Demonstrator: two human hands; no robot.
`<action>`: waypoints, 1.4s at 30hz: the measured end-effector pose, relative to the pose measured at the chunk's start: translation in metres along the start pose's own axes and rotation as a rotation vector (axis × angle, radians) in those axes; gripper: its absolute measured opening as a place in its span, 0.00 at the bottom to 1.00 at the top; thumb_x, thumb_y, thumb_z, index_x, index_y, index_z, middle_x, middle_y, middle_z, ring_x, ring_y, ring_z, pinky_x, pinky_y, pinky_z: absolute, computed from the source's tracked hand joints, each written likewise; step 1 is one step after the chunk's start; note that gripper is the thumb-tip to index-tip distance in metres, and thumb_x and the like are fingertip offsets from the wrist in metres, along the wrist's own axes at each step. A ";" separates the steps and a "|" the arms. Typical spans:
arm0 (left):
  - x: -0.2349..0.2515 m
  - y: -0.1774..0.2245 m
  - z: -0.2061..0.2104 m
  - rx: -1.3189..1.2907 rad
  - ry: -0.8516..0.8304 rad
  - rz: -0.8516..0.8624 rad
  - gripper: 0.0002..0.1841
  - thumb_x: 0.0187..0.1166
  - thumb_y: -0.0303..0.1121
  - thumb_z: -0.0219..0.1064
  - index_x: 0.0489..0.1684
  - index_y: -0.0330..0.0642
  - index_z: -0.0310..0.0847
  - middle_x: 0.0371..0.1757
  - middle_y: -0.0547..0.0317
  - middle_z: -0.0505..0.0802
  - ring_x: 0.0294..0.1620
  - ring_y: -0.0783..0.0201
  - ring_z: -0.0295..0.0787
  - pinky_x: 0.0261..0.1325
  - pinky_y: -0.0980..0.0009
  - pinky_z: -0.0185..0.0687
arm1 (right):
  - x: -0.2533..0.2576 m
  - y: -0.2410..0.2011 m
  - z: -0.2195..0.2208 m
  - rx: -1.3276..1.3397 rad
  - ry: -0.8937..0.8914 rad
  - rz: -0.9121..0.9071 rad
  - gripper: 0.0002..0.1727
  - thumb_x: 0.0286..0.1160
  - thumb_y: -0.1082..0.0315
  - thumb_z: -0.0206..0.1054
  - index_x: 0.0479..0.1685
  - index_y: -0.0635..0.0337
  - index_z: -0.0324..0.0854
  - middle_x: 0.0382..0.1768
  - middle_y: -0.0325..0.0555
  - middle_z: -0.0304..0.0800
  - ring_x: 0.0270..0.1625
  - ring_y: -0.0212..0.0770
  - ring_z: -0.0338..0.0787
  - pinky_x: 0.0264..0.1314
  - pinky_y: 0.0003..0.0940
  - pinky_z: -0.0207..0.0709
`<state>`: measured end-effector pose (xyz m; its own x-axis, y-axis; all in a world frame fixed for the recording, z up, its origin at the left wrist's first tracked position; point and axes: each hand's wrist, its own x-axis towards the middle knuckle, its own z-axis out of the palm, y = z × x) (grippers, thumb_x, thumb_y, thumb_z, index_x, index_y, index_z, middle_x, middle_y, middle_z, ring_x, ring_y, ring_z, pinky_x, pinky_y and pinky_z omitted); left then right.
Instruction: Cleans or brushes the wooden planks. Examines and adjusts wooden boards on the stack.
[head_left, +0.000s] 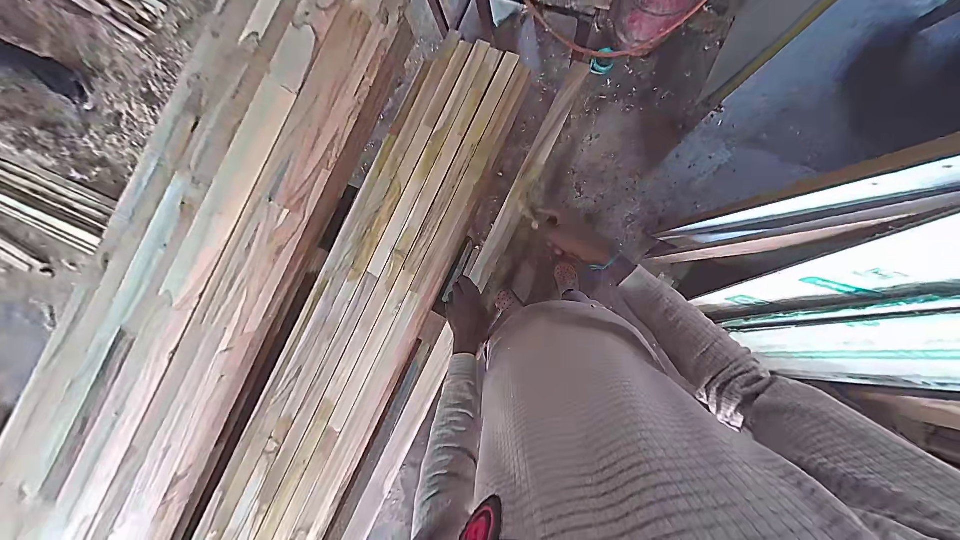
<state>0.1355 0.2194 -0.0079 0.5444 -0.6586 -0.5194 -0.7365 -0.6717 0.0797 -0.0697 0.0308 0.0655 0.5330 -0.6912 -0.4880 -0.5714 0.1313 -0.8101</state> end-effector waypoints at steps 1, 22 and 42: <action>0.007 -0.008 -0.011 -0.077 -0.089 0.054 0.39 0.68 0.33 0.74 0.84 0.31 0.64 0.73 0.32 0.83 0.75 0.38 0.81 0.75 0.40 0.76 | 0.008 -0.002 -0.016 0.044 0.078 -0.017 0.29 0.88 0.52 0.61 0.84 0.53 0.71 0.37 0.57 0.88 0.23 0.47 0.84 0.27 0.44 0.82; -0.023 0.008 -0.006 -0.133 -0.071 -0.075 0.25 0.80 0.34 0.63 0.78 0.42 0.76 0.69 0.37 0.88 0.71 0.38 0.85 0.71 0.35 0.76 | 0.093 -0.018 -0.066 -0.523 0.289 0.090 0.23 0.82 0.67 0.63 0.73 0.67 0.77 0.69 0.72 0.80 0.69 0.69 0.84 0.69 0.65 0.77; 0.016 -0.044 -0.002 -0.307 -0.251 0.082 0.40 0.62 0.45 0.86 0.72 0.32 0.77 0.62 0.28 0.89 0.66 0.31 0.85 0.68 0.30 0.76 | 0.006 -0.008 -0.057 0.249 -0.118 0.168 0.20 0.93 0.53 0.54 0.55 0.60 0.83 0.28 0.40 0.87 0.14 0.26 0.75 0.12 0.19 0.67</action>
<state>0.1775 0.2379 -0.0182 0.3458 -0.6368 -0.6891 -0.5985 -0.7154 0.3607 -0.0968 -0.0149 0.0876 0.5210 -0.5598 -0.6443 -0.4951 0.4167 -0.7624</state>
